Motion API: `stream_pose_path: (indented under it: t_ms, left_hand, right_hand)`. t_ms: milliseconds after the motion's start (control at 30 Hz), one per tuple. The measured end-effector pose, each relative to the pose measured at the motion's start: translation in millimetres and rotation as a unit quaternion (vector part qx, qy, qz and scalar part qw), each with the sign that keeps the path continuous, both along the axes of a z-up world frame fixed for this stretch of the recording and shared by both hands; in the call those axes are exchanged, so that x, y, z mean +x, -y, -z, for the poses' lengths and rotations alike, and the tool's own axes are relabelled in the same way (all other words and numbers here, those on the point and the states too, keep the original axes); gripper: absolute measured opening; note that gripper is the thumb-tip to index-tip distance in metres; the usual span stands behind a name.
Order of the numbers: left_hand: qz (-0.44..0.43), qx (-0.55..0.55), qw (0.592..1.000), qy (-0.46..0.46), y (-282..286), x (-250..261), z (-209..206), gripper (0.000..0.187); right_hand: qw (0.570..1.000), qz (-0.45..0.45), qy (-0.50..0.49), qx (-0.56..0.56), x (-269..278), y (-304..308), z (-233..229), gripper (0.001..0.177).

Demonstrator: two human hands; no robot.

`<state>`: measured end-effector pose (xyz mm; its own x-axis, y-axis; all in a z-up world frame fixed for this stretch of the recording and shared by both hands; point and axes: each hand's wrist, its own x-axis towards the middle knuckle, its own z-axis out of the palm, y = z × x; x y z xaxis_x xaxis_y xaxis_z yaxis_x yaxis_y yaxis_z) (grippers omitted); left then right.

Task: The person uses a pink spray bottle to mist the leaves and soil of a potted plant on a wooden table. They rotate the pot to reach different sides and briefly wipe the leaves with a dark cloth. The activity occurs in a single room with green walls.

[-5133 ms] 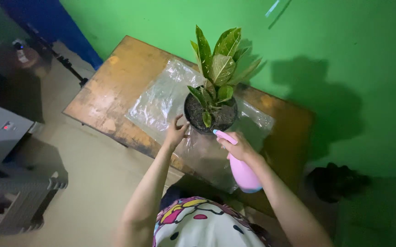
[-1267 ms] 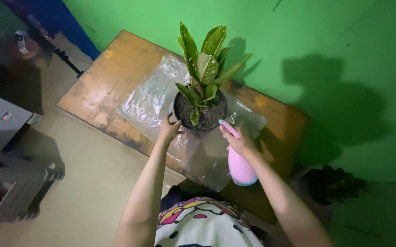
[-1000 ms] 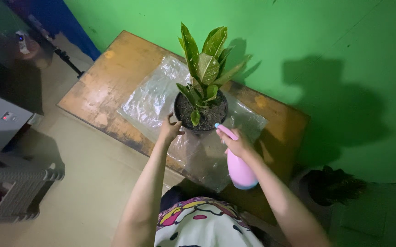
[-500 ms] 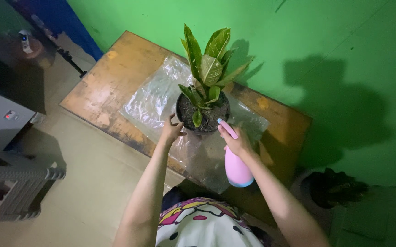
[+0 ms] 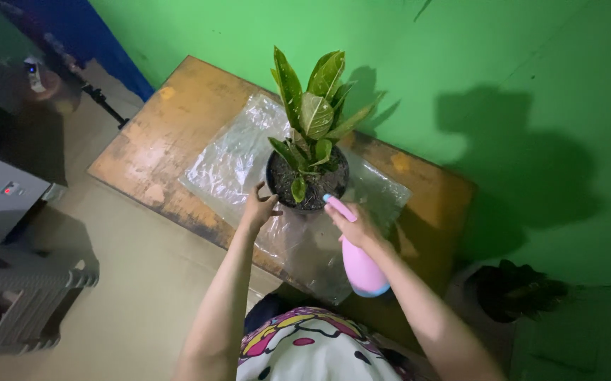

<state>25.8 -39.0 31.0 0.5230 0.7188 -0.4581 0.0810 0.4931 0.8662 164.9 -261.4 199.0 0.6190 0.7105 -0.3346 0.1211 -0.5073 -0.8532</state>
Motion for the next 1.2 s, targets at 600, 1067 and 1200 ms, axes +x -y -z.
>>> stream_pose_path:
  t_ms: [600,1067,1200]
  left_hand:
    - [0.008,-0.029,0.999,0.014,-10,0,16,0.085]
    - [0.002,-0.028,0.999,0.019,3,-2,-13,0.082]
    - [-0.010,-0.017,1.000,0.021,6,0,-6,0.078]
  right_hand:
    - [1.000,0.000,-0.003,0.015,7,-1,13,0.038]
    - [0.997,0.075,-0.002,0.018,10,15,8,0.053]
    - [0.997,0.073,-0.033,0.009,-6,14,-3,0.048]
